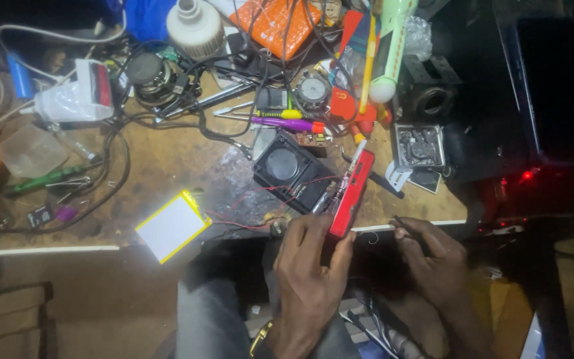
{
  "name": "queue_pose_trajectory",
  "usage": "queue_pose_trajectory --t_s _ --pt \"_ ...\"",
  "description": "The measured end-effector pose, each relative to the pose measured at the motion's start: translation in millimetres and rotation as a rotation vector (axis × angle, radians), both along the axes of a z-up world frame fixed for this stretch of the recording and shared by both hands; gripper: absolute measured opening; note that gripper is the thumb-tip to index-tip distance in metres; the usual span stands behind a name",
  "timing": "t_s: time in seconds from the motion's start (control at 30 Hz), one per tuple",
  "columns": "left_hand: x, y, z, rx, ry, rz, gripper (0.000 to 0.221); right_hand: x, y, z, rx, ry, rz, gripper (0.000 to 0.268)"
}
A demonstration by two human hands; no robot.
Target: Troubleshooting and repairing the audio output of a small portable radio by disassembling the casing and inspecting internal components.
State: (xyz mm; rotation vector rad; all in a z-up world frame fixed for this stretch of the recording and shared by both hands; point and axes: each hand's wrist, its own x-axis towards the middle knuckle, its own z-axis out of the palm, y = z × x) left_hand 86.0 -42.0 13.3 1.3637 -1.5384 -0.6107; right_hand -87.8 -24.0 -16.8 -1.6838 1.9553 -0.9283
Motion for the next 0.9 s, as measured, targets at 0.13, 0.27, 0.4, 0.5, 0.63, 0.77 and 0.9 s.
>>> queue_pose_trajectory --t_s 0.13,0.27,0.4,0.5,0.63,0.77,0.9 --pt "-9.6 -0.2 2.6 0.031 0.041 -0.009 0.014 -1.3 -0.1 -0.1 -0.061 -0.015 0.024 0.017" --pt "-16.6 -1.7 -2.9 0.005 0.015 -0.001 0.014 -2.2 -0.8 2.9 -0.06 -0.023 -0.005 0.02" --pt "-25.2 -4.3 0.7 0.009 0.025 -0.011 0.015 -6.9 1.3 -4.6 -0.062 -0.061 -0.046 0.017" --pt "-29.7 -4.2 -2.0 -0.01 0.011 -0.023 0.017 -9.6 6.7 -9.4 -0.016 -0.164 -0.112 0.016" --pt "-28.0 -3.9 -5.7 0.003 -0.062 -0.04 0.024 -9.0 12.7 -4.1 -0.038 -0.23 -0.14 0.012" --pt "-26.8 -5.2 -3.6 -0.033 -0.095 -0.034 0.03 1.3 12.8 24.8 0.156 -0.323 -0.144 0.011" --pt "-30.2 -5.5 -6.6 -0.081 -0.1 -0.056 0.031 -1.9 11.5 14.1 0.065 -0.232 -0.142 0.011"
